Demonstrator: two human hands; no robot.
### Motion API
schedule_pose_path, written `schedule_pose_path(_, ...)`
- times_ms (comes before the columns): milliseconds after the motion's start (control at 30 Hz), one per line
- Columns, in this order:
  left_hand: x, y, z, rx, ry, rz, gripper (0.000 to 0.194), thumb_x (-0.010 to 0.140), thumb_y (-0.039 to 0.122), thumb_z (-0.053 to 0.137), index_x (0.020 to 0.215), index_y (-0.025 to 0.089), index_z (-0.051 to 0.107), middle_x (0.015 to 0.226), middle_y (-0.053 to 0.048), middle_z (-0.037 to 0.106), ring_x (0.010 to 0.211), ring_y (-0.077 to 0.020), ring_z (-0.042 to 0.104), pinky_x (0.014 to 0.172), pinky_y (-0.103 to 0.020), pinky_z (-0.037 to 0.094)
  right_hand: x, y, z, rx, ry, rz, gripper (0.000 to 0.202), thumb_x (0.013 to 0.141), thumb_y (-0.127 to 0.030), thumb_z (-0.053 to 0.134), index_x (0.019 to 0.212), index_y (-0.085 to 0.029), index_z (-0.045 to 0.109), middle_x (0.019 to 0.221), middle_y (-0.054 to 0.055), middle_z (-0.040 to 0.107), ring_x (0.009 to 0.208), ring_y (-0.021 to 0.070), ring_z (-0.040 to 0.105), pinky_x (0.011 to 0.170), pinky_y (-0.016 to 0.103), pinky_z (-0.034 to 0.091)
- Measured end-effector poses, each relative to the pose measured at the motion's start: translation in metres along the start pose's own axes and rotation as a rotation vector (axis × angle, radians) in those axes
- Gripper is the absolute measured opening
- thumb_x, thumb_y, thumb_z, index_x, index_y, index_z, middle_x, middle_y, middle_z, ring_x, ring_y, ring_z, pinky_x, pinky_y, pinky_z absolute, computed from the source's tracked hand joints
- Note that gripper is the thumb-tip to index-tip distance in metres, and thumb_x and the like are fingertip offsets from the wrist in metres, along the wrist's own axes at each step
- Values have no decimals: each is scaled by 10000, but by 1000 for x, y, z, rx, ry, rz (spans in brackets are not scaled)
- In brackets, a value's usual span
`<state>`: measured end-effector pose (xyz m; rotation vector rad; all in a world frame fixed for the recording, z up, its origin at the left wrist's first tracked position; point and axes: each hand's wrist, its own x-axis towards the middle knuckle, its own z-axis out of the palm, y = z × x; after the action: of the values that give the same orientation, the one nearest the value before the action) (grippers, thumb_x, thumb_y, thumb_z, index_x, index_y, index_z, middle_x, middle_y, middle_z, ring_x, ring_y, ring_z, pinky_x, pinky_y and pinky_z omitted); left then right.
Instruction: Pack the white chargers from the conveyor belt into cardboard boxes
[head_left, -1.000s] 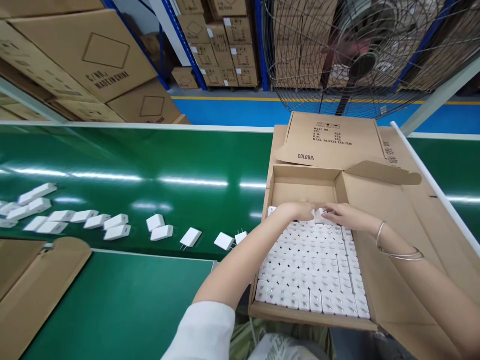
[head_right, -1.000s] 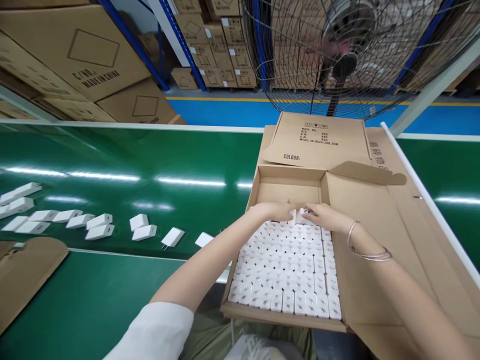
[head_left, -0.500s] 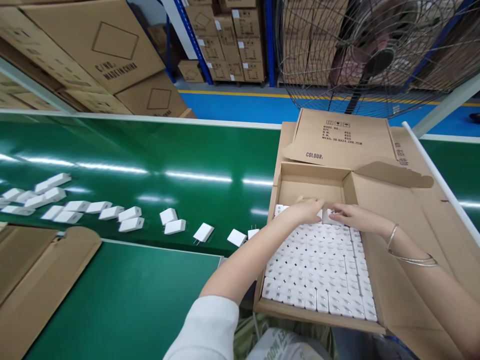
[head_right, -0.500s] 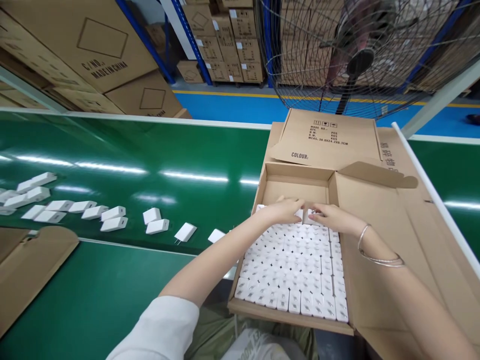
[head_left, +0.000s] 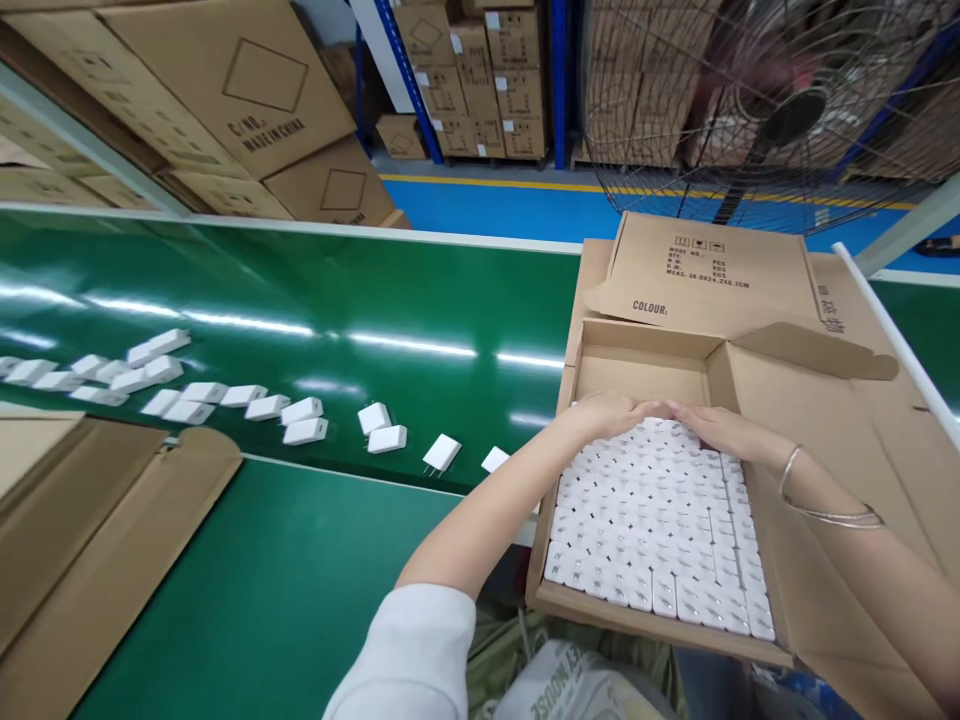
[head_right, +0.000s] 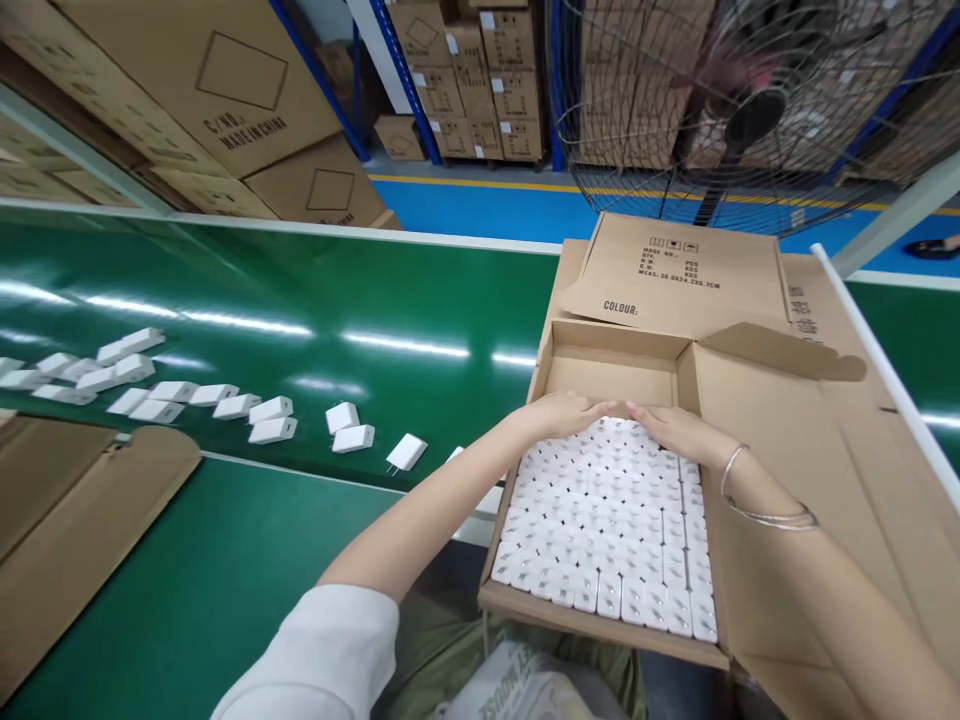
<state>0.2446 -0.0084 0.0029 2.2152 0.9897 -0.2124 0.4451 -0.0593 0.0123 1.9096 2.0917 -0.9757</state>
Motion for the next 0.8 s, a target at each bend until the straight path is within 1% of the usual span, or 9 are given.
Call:
schedule_pose_path(67, -13, -7, -8, -94, 46, 21, 653, 910, 555, 113, 1275, 203, 524, 1079, -123, 659, 1077, -306, 570, 881, -438, 442, 0, -17, 0, -239, 153, 31, 581, 932, -538, 196, 1165, -203, 610, 1148, 113, 606, 1042, 312, 540, 872, 458, 403)
schedule_pose_path(167, -52, -22, -24, -195, 387, 103, 467, 946, 392, 210, 1236, 231, 538, 1136, -64, 637, 1111, -214, 550, 938, -344, 422, -2, -58, 5, -439, 426, -113, 394, 934, -382, 316, 1038, -154, 620, 1070, 126, 607, 1032, 282, 517, 861, 435, 364)
schedule_pose_path(233, -88, -37, -28, -151, 616, 28, 382, 930, 256, 275, 1195, 231, 548, 1162, -46, 616, 1104, -178, 541, 943, -309, 418, -2, -94, 14, -460, 497, -295, 293, 927, -300, 371, 1015, -151, 608, 1051, 115, 602, 1009, 256, 512, 846, 406, 347)
schedule_pose_path(267, -107, -46, -26, -84, 660, -70, 368, 910, 196, 299, 1175, 225, 553, 1146, -50, 617, 1076, -180, 549, 921, -313, 432, 0, -112, 21, -478, 489, -374, 259, 922, -256, 385, 1000, -145, 605, 1041, 119, 600, 1001, 255, 508, 841, 402, 339)
schedule_pose_path(367, -148, -74, 1, 193, 483, -282, 429, 816, 38, 345, 1141, 215, 561, 1130, -76, 602, 1035, -211, 541, 862, -342, 458, 14, -162, 43, -552, 332, -527, 275, 906, -101, 342, 1014, -115, 595, 1033, 149, 589, 1019, 263, 494, 877, 414, 307)
schedule_pose_path(433, -159, -88, 28, 283, 317, -246, 486, 759, -24, 367, 1140, 215, 552, 1167, -81, 576, 1080, -215, 503, 880, -337, 450, 30, -185, 58, -585, 181, -572, 278, 875, -53, 376, 1013, -125, 605, 997, 134, 602, 993, 250, 520, 865, 395, 330)
schedule_pose_path(500, -159, -98, 50, 291, 258, -206, 475, 742, -40, 385, 1111, 208, 551, 1148, -80, 578, 1107, -213, 471, 908, -335, 437, 46, -199, 70, -606, 47, -580, 223, 816, -52, 495, 968, -149, 627, 959, 102, 618, 919, 227, 566, 779, 345, 388)
schedule_pose_path(633, -159, -103, 61, 260, 336, -272, 314, 802, 56, 436, 1061, 191, 554, 1059, -95, 580, 1096, -244, 455, 928, -388, 425, 70, -204, 82, -635, -92, -568, 235, 748, -41, 590, 950, -155, 627, 999, 100, 613, 903, 238, 596, 655, 291, 438)
schedule_pose_path(800, -194, -100, 43, 5, 612, -382, 383, 840, 163, 471, 1223, 186, 470, 1134, -92, 477, 999, -189, 540, 889, -322, 459, 69, -196, 74, -565, 7, -550, 267, 846, -164, 563, 1102, -93, 535, 1017, 153, 588, 916, 286, 595, 714, 367, 483)
